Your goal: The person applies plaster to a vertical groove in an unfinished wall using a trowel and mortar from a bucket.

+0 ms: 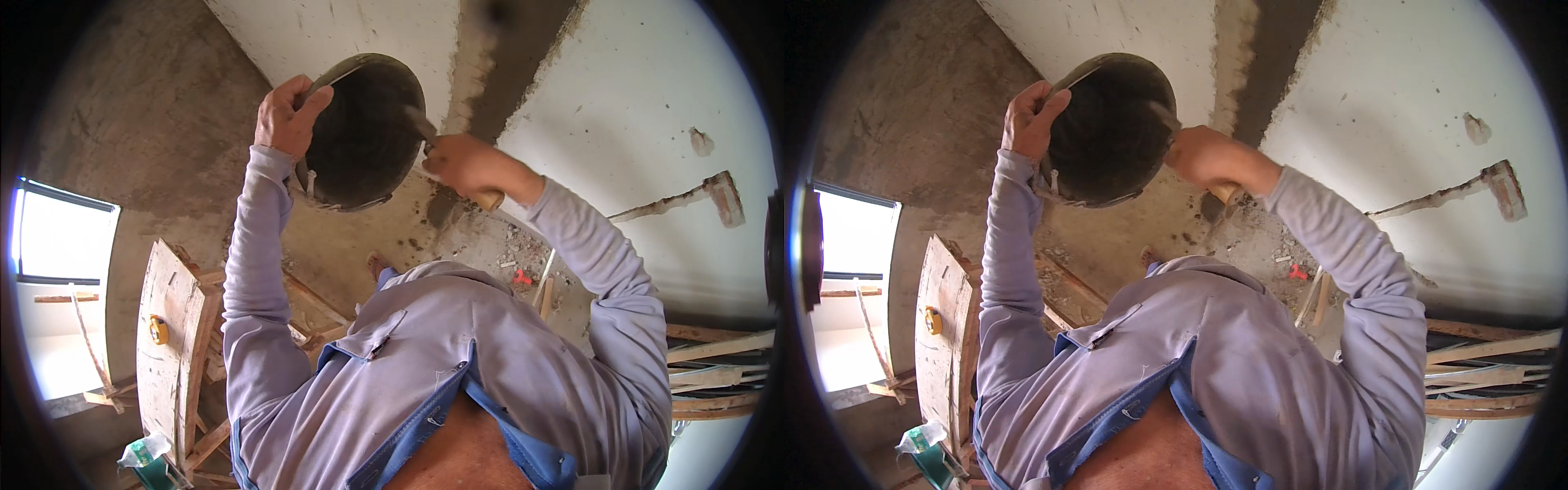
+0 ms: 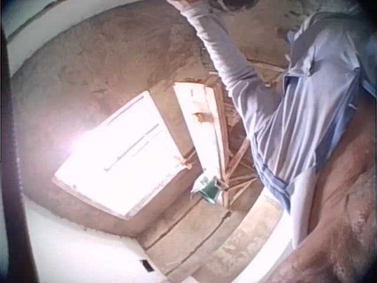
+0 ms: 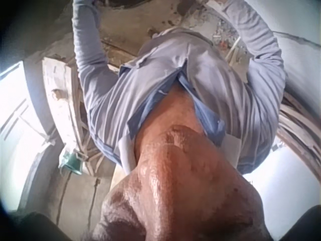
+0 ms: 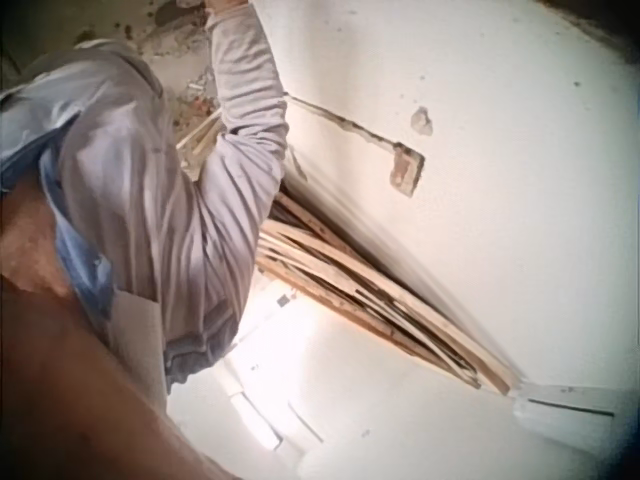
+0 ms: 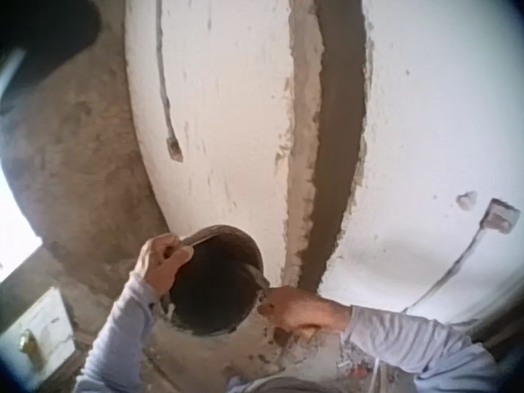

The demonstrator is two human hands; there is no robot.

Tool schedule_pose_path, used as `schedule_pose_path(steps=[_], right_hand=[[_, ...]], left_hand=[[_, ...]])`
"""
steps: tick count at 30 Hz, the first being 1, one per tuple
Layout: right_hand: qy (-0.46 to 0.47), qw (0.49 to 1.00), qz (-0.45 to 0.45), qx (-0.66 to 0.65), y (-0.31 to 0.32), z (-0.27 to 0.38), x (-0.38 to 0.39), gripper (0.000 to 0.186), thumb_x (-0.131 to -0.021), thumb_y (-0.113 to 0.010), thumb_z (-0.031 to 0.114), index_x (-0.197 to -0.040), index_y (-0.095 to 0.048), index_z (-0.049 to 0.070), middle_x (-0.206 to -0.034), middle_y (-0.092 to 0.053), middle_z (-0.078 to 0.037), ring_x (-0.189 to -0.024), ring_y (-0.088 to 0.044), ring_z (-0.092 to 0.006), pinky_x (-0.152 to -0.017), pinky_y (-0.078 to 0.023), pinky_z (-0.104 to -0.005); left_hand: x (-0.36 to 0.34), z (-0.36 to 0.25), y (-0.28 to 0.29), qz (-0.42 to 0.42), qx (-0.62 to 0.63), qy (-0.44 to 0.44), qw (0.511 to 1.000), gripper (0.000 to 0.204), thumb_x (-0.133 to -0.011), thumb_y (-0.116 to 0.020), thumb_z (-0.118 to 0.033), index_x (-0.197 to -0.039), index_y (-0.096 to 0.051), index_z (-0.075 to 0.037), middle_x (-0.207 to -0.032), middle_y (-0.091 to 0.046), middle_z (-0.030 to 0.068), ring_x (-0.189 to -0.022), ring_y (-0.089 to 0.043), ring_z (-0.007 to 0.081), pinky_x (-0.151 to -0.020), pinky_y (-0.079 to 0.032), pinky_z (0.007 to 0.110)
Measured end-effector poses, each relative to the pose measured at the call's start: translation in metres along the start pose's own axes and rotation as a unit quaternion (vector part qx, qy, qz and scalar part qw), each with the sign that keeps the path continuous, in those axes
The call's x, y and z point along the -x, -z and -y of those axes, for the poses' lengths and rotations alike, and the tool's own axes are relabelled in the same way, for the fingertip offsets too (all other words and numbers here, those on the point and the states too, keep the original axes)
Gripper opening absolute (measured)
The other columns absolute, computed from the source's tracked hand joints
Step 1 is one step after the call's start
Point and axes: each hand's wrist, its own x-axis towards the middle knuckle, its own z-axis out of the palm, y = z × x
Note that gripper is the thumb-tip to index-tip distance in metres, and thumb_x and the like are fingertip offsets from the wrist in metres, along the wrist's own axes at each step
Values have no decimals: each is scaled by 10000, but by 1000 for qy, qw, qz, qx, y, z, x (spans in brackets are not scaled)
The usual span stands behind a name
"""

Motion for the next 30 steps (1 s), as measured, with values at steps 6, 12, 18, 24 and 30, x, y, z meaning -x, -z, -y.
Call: schedule_pose_path(steps=[6, 12, 18, 24, 30], right_hand=[[-212, 847, -18, -486, -21, 4, 42, 260, -935, -490, 283, -827, -516, 48, -673, -515, -74, -440, -527, -171, -319, -436, -334], [-149, 794, 48, -587, -45, 19, 19, 272, -930, -509, 302, -881, -519, 34, -719, -516, -81, -479, -531, -165, -348, -460, -330], [107, 988, -104, 35, -25, -45, -15, 276, -890, -547, 246, -935, -578, -25, -747, -564, -118, -541, -593, -233, -417, -496, -369], [99, 993, 51, 46, -59, -33, 7, 285, -882, -507, 219, -952, -593, -43, -714, -578, -142, -573, -635, -264, -499, -510, -395], [-73, 970, 95, -212, -46, -1, 53, 300, -901, -478, 267, -867, -567, -18, -653, -572, -126, -522, -607, -242, -489, -495, -374]], left_hand=[[8, -32, -9, -38, -47, -34, 998, 372, -790, -655, -331, -694, -496, -8, -558, -375, 101, -518, -373, 206, -525, -365, 346], [11, -21, -28, -49, 6, -45, 998, 367, -797, -663, -308, -685, -480, -10, -545, -349, 76, -510, -342, 172, -492, -341, 330], [0, -44, -33, 69, 33, -53, 996, 400, -802, -657, -298, -665, -437, 7, -542, -313, 39, -531, -302, 120, -479, -298, 315], [10, -59, -52, 178, -8, -86, 980, 350, -800, -660, -276, -694, -479, 4, -550, -344, 38, -530, -327, 121, -488, -304, 319], [16, -91, -55, 285, 4, -81, 955, 343, -789, -660, -253, -717, -454, 10, -551, -312, 23, -525, -301, 128, -484, -293, 321]])
